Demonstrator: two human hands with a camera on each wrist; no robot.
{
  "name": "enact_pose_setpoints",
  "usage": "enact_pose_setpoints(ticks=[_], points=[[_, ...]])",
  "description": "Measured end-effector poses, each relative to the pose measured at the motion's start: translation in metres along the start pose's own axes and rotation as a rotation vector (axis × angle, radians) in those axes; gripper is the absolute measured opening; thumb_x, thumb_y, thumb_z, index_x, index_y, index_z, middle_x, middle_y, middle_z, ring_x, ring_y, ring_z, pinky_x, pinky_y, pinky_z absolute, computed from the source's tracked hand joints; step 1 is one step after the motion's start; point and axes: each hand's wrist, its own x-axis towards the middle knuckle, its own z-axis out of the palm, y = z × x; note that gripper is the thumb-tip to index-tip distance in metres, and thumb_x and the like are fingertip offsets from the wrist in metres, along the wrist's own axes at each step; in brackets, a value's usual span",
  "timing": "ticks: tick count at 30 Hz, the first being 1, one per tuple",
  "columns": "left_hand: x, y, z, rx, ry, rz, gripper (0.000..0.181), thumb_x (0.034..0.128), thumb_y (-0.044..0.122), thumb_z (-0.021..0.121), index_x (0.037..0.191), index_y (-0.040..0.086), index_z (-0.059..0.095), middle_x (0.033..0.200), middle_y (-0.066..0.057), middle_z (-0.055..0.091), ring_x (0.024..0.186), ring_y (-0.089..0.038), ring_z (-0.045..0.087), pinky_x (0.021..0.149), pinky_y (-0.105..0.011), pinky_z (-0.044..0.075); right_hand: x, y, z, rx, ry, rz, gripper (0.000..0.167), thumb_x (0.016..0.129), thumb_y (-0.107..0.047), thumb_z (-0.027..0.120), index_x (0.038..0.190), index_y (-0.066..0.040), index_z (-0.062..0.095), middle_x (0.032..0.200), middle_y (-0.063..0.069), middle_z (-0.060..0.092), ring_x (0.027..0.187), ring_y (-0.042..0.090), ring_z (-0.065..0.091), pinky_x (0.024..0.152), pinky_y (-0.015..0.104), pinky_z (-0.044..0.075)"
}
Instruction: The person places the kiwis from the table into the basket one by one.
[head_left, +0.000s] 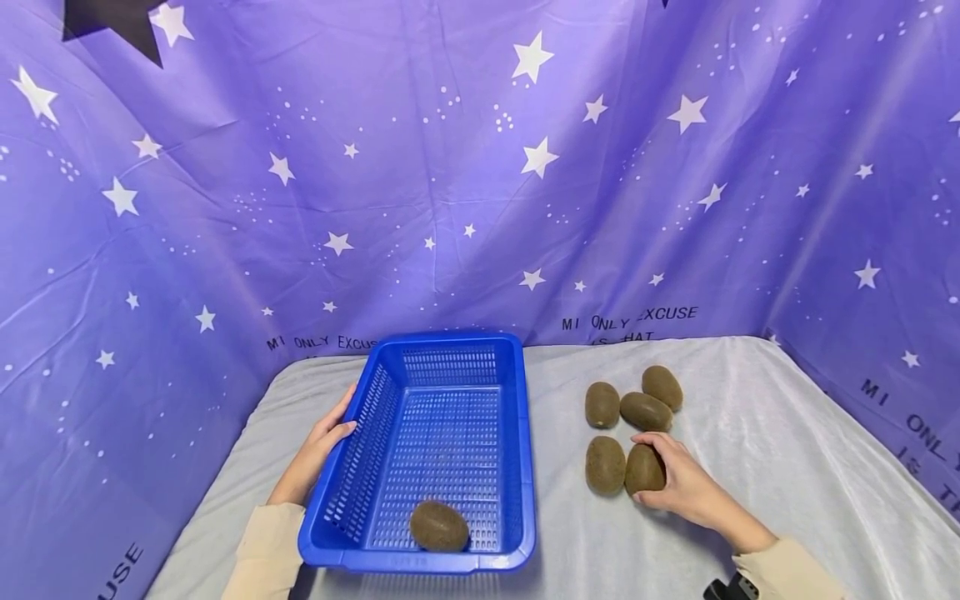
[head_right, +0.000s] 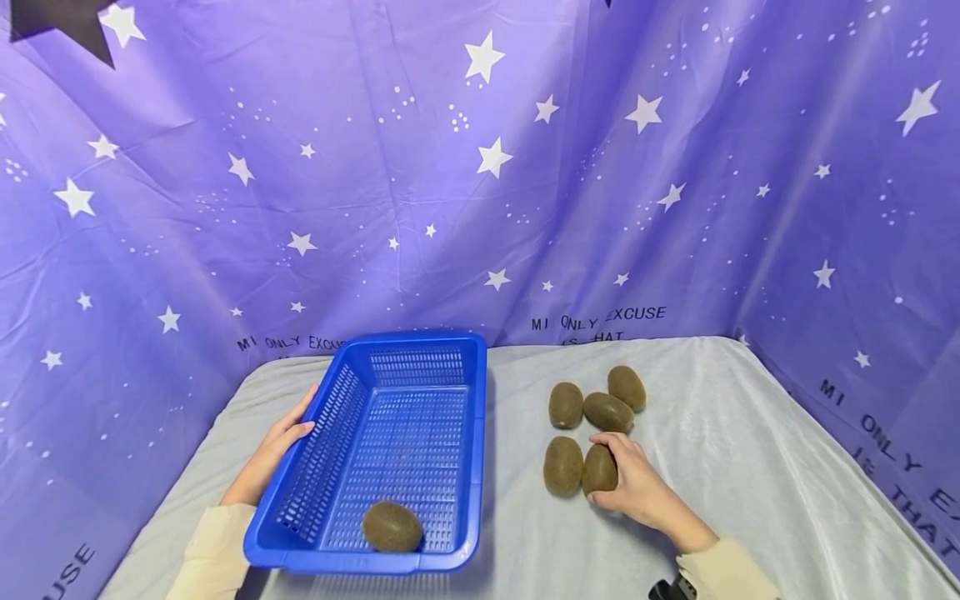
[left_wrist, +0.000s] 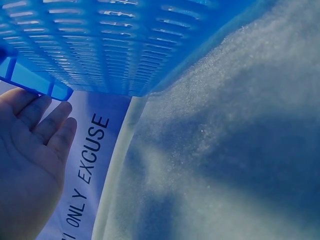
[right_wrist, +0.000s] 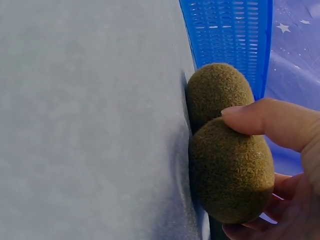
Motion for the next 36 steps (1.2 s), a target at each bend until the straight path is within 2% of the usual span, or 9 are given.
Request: enact_pose_setpoints(ticks=[6,12,21,27,36], points=[[0.001,-0.001,0.000,0.012,-0.005,0.015,0.061,0.1003,0.015,0.039,0.153,0.017,0.009,0.158,-0.012,0.001,0.125,-0.001,0.037,0.094,-0.019,0.041,0.000,-0.001,-0.002,-0.006,0.006,-0.007,0.071,0.057,-0.016,0.087,0.118,0.000,0.054,0.115,0.011,0.055,0.097,0.025,0.050,0.076,0.032,0.043],[0.000,-0.001,0.000,0.017,-0.011,0.031,0.060,0.1003,0.013,0.039,0.153,0.015,0.009,0.158,-0.012,0.000,0.126,0.000,0.036,0.094,-0.018,0.040,0.000,-0.005,-0.005,-0.012,0.041,-0.010,0.069,0.058,-0.014,0.086,0.118,0.000,0.054,0.115,0.008,0.055,0.097,0.018,0.049,0.078,0.031,0.044],[0.000,-0.001,0.000,0.005,0.006,0.042,0.060,0.0997,0.010,0.039,0.152,0.012,0.011,0.157,-0.015,0.003,0.123,-0.002,0.040,0.093,-0.020,0.043,0.005,-0.010,-0.008,0.043,0.077,-0.068,0.068,0.060,-0.012,0.086,0.119,-0.002,0.054,0.116,0.008,0.055,0.099,0.008,0.047,0.081,0.013,0.036],[0.000,-0.002,0.000,0.001,0.017,0.057,0.059,0.0993,0.009,0.039,0.152,0.011,0.013,0.156,-0.018,0.007,0.123,-0.001,0.042,0.093,-0.020,0.043,0.007,-0.012,-0.008,0.063,0.087,-0.084,0.067,0.060,-0.011,0.086,0.118,-0.002,0.054,0.117,0.009,0.055,0.101,0.007,0.046,0.084,0.008,0.031],[0.001,0.000,0.002,0.010,0.047,0.026,0.058,0.0989,0.010,0.041,0.152,0.016,0.018,0.157,-0.013,0.014,0.122,-0.004,0.044,0.092,-0.022,0.044,0.010,-0.014,-0.009,0.091,0.086,-0.077,0.068,0.062,-0.013,0.086,0.120,-0.001,0.053,0.119,0.010,0.055,0.101,0.004,0.048,0.085,0.007,0.032]])
